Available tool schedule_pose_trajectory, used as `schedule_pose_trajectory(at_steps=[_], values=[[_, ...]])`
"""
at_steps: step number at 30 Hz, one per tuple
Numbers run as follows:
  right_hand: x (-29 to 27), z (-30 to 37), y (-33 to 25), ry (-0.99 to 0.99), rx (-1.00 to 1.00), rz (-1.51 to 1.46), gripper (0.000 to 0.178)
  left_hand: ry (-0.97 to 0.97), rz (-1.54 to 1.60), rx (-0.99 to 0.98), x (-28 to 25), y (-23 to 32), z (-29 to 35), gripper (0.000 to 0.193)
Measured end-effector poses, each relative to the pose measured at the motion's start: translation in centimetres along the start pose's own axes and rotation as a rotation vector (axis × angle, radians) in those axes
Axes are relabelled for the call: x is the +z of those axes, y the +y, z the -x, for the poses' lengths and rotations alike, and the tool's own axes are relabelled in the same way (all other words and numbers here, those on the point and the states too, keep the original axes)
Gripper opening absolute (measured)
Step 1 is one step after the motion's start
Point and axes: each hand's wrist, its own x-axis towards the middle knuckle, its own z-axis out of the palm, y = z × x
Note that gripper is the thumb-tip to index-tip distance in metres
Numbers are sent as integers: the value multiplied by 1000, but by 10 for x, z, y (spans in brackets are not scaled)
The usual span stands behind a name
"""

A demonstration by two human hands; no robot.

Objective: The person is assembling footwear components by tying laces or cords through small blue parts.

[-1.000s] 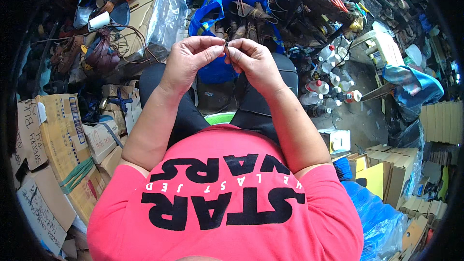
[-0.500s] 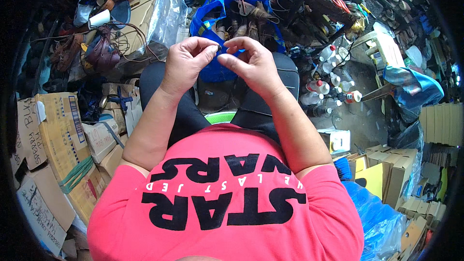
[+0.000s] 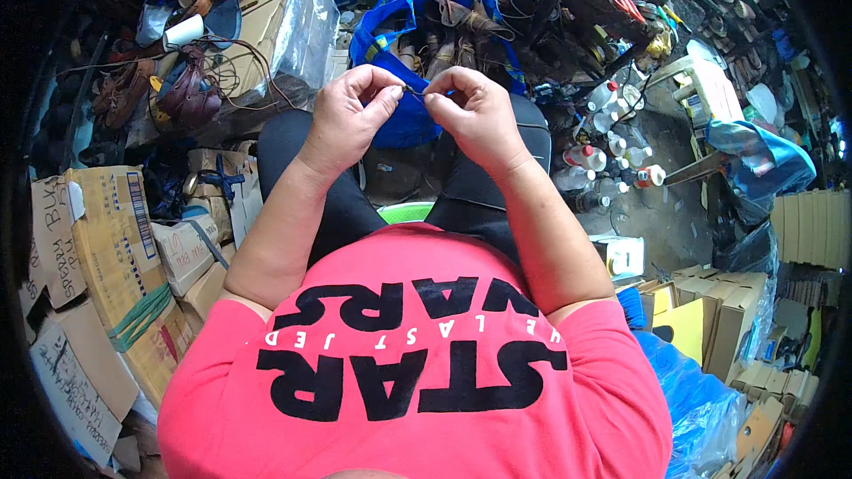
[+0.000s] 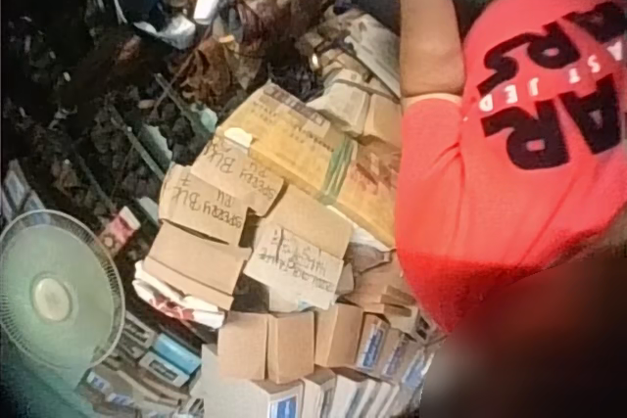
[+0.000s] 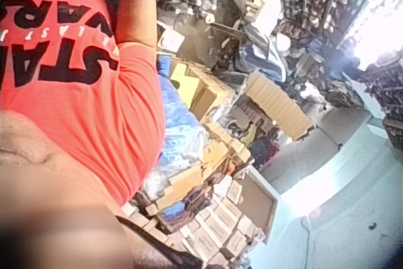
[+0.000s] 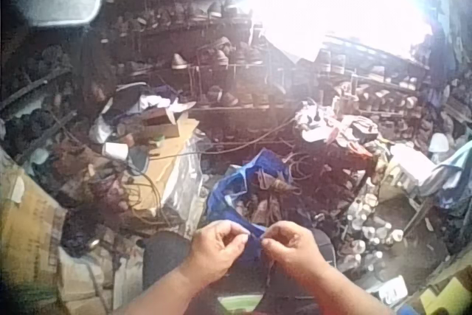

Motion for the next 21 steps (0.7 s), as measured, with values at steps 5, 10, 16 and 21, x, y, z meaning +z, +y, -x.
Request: schedule_pose_trajectory(at_steps=[5,10,16,21], values=[[2,-5,-11,20,-147,98,14,-3,-71,-1,-1,2,-1,7],[5,-5,-16,38,-190,302,10,53,-88,28,3,5,-1,7],[2,-3,-1,25,-48,19,10,76,45,-40,7,3,1,6],[-6,-6,-1,-20,-9,-267,14,36,197,-111,6,-3,-2,7]])
